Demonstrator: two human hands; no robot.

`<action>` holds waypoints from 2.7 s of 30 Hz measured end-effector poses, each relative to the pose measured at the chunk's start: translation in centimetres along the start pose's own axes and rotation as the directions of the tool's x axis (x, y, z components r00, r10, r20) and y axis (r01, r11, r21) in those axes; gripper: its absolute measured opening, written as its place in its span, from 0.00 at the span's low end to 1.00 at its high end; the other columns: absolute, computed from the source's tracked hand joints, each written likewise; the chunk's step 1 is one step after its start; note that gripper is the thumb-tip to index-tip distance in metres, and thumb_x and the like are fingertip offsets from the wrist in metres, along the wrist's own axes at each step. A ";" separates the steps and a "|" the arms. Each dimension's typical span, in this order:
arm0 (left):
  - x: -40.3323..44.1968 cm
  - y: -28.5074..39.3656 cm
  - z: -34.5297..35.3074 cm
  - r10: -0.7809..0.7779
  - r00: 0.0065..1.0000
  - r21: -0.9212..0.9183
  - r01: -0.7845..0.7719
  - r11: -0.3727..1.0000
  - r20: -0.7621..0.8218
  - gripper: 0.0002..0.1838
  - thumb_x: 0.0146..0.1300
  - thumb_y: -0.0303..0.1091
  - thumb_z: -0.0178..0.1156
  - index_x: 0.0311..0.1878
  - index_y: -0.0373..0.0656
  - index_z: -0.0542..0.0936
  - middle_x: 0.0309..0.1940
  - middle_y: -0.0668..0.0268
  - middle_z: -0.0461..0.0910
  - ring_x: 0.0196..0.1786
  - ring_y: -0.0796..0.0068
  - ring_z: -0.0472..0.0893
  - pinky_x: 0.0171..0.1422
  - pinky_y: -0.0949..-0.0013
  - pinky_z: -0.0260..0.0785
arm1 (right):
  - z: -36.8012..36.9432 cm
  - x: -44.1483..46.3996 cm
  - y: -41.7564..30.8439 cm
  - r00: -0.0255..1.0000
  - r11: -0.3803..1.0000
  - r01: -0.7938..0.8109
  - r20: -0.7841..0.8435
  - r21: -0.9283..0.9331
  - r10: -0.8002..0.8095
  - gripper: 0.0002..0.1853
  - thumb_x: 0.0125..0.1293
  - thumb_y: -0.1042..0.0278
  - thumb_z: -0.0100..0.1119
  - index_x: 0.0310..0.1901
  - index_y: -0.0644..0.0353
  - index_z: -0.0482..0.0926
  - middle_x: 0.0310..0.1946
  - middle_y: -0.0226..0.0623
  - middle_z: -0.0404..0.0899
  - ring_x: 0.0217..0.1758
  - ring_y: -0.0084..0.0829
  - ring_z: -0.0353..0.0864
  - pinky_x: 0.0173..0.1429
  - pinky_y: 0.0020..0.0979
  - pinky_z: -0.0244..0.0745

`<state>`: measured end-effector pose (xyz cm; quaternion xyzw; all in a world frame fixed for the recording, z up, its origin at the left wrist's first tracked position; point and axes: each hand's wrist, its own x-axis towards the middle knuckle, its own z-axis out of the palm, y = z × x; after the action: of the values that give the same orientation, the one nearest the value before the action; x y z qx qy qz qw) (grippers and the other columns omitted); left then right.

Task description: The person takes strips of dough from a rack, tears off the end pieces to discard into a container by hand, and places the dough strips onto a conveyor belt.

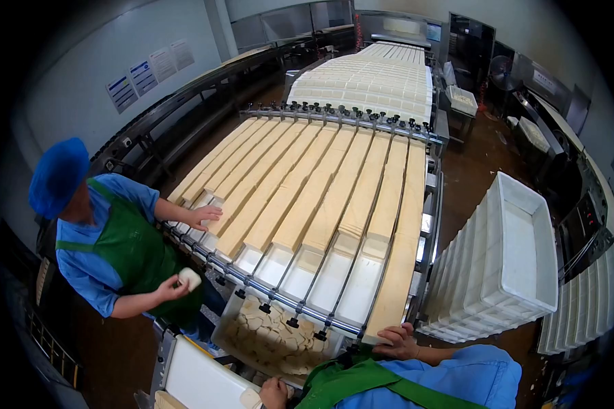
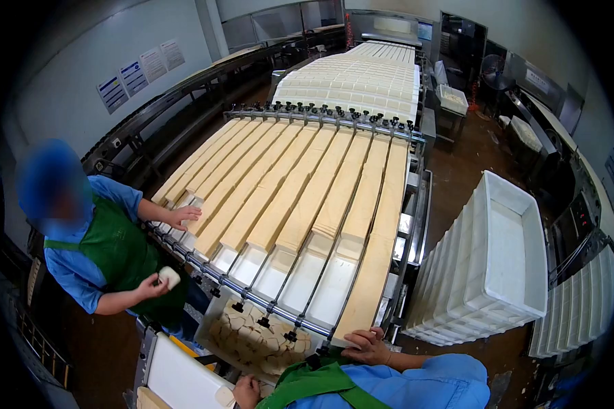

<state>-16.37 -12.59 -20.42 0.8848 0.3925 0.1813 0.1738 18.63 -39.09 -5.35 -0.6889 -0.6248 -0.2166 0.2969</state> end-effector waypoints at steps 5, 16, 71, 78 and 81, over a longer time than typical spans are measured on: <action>0.1 -0.7 0.5 0.122 0.991 0.089 -0.116 0.989 -0.059 0.08 0.57 0.34 0.60 0.38 0.45 0.83 0.30 0.53 0.80 0.35 0.50 0.79 0.41 0.54 0.72 | 0.0 -0.1 -0.1 1.000 1.000 -0.016 0.005 -0.012 0.016 0.15 0.46 0.56 0.70 0.38 0.34 0.80 0.57 0.29 0.71 0.57 0.33 0.70 0.59 0.43 0.53; 1.0 0.2 -0.5 0.206 0.973 0.072 -0.199 0.977 -0.103 0.06 0.54 0.32 0.62 0.35 0.44 0.83 0.26 0.52 0.78 0.32 0.49 0.77 0.38 0.51 0.70 | 0.4 -0.2 -0.2 0.999 0.998 -0.053 -0.007 -0.042 0.053 0.14 0.45 0.58 0.70 0.36 0.33 0.81 0.56 0.27 0.72 0.57 0.31 0.69 0.58 0.42 0.54; -3.2 6.8 -10.9 0.063 0.984 -0.230 -0.101 0.968 -0.168 0.11 0.52 0.28 0.63 0.41 0.47 0.81 0.29 0.67 0.76 0.32 0.67 0.78 0.34 0.66 0.73 | 1.0 5.6 1.0 0.933 0.920 0.091 0.354 -0.381 0.054 0.05 0.56 0.65 0.61 0.35 0.44 0.82 0.62 0.37 0.72 0.64 0.44 0.68 0.64 0.52 0.53; -11.1 0.7 -14.8 -0.697 0.362 -0.293 0.717 0.632 -0.619 0.26 0.53 0.32 0.63 0.56 0.34 0.71 0.49 0.47 0.72 0.54 0.45 0.70 0.62 0.50 0.61 | 7.9 13.9 -8.3 0.943 0.994 0.082 0.316 0.072 -0.101 0.12 0.54 0.78 0.57 0.40 0.52 0.80 0.58 0.47 0.72 0.62 0.51 0.68 0.60 0.50 0.59; -14.7 -2.6 -14.7 -0.784 0.022 -0.318 0.907 0.277 -0.620 0.38 0.52 0.33 0.67 0.63 0.30 0.60 0.56 0.38 0.59 0.56 0.41 0.64 0.65 0.54 0.57 | 13.5 17.9 -15.3 0.898 0.951 0.159 0.360 0.267 -0.251 0.16 0.50 0.78 0.57 0.44 0.58 0.80 0.59 0.50 0.70 0.63 0.52 0.66 0.65 0.48 0.58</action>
<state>-33.95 -19.69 -11.45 0.3426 0.8844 0.3165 0.0135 4.77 -16.13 -1.14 -0.6088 -0.7616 -0.0314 0.2198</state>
